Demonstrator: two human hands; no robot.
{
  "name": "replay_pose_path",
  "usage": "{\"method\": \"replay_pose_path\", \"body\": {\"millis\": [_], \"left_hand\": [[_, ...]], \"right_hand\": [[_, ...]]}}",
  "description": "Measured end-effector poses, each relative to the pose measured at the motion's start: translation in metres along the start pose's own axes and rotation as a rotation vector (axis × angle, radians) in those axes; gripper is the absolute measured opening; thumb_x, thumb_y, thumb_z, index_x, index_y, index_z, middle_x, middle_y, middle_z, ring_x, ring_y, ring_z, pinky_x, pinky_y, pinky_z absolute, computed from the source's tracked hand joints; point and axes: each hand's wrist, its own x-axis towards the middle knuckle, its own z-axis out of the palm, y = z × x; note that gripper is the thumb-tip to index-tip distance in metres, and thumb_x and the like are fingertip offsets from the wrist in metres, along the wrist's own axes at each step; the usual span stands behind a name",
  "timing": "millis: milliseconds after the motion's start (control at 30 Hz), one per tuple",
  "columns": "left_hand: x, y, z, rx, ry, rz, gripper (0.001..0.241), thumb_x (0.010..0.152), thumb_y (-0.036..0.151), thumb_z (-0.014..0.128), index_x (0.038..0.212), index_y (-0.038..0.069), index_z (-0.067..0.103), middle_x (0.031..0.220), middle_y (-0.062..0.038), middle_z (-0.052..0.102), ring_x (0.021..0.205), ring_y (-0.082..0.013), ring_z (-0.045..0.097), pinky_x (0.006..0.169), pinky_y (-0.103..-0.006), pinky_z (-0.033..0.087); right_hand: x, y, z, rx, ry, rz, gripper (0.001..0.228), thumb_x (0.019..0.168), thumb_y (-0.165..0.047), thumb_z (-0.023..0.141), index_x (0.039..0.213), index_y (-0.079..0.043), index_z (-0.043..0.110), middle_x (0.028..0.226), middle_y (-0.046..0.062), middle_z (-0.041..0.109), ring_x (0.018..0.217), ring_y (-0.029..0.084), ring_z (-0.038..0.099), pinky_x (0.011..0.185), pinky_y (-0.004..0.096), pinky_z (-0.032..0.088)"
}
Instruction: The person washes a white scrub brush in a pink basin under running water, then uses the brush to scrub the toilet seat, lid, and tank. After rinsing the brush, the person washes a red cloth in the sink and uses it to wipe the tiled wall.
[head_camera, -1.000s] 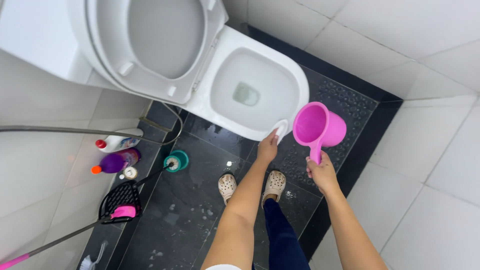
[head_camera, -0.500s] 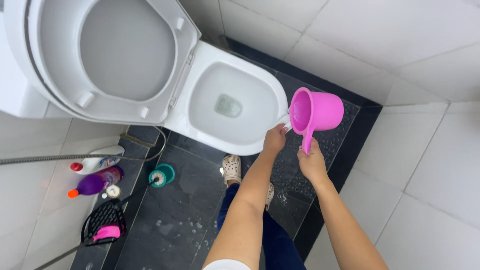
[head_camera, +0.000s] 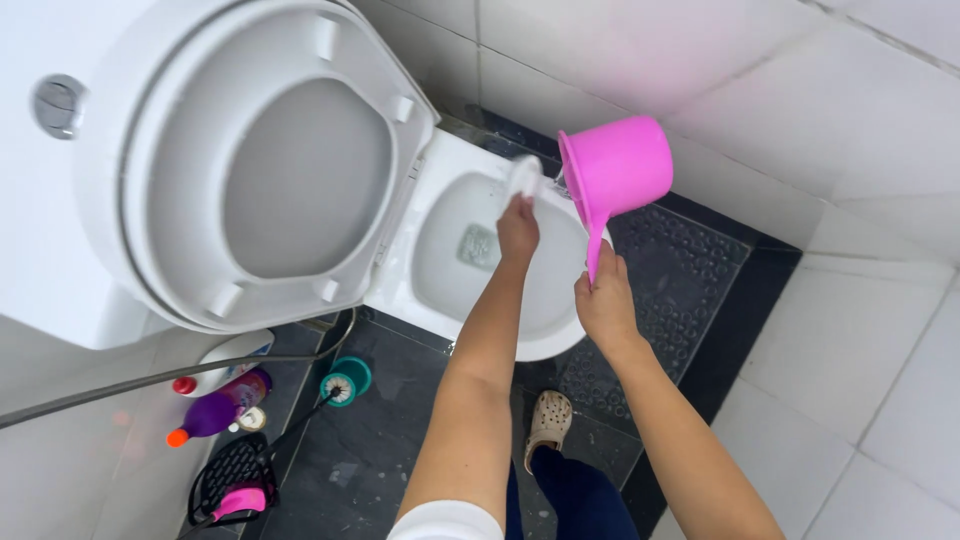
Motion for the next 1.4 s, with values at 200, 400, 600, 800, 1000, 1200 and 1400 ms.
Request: {"method": "replay_pose_path", "body": {"millis": [200,400,600,800,1000,1200,1400], "left_hand": [[0.061,-0.002,-0.071,0.074,0.014,-0.216,0.032,0.103,0.031,0.054,0.124,0.012,0.07,0.105,-0.023,0.073,0.1,-0.0437,0.07,0.09,-0.0498,0.055],[0.044,-0.046,-0.161,0.169,0.064,-0.253,0.031,0.103,0.029,0.054,0.124,0.012,0.069,0.11,-0.021,0.073,0.102,-0.0434,0.069,0.09,-0.05,0.054],[-0.058,-0.053,-0.256,0.239,0.041,-0.495,0.033,0.102,0.028,0.053,0.127,0.014,0.068,0.113,-0.021,0.072,0.106,-0.0434,0.067,0.092,-0.0521,0.052],[-0.133,-0.055,-0.343,0.371,0.039,-0.343,0.031,0.102,0.028,0.057,0.122,0.01,0.07,0.111,-0.022,0.072,0.106,-0.0437,0.067,0.092,-0.0512,0.052],[-0.222,0.073,-0.419,0.193,0.239,0.05,0.023,0.098,0.019,0.064,0.113,0.006,0.074,0.106,-0.02,0.073,0.101,-0.042,0.067,0.086,-0.0489,0.052],[-0.254,0.156,-0.467,0.231,0.455,0.238,0.021,0.095,0.018,0.067,0.11,0.008,0.076,0.106,-0.016,0.072,0.104,-0.0393,0.062,0.093,-0.0468,0.049],[-0.242,0.213,-0.533,0.232,0.561,0.247,0.021,0.098,0.019,0.066,0.112,0.007,0.076,0.104,-0.017,0.069,0.104,-0.0386,0.061,0.093,-0.0466,0.049]], "right_hand": [[0.024,-0.071,0.028,0.012,-0.024,-0.18,0.062,0.089,0.002,0.057,0.149,0.005,0.039,0.119,0.029,0.053,0.101,0.044,0.062,0.088,0.049,0.053],[0.012,-0.123,0.037,0.047,-0.077,-0.205,0.062,0.09,0.003,0.056,0.148,0.006,0.037,0.118,0.027,0.053,0.099,0.041,0.063,0.084,0.048,0.053],[-0.047,-0.12,0.042,0.107,-0.165,-0.31,0.062,0.088,-0.001,0.058,0.147,0.004,0.041,0.117,0.028,0.058,0.106,0.042,0.061,0.093,0.05,0.052],[-0.118,-0.11,0.005,0.21,-0.274,-0.25,0.052,0.098,-0.018,0.056,0.145,0.001,0.046,0.106,0.02,0.068,0.098,0.029,0.068,0.087,0.043,0.053],[-0.174,-0.119,-0.049,0.461,-0.413,-0.042,0.052,0.098,-0.028,0.058,0.142,-0.001,0.052,0.095,0.006,0.073,0.069,0.016,0.061,0.061,0.032,0.049],[-0.225,-0.158,-0.104,0.393,-0.412,-0.097,0.049,0.104,-0.04,0.058,0.133,-0.002,0.068,0.077,0.008,0.063,0.062,0.014,0.054,0.056,0.028,0.045],[-0.234,-0.201,-0.125,0.564,-0.483,-0.072,0.046,0.101,-0.037,0.062,0.134,-0.005,0.067,0.077,0.003,0.061,0.062,0.011,0.052,0.055,0.026,0.044]]}}
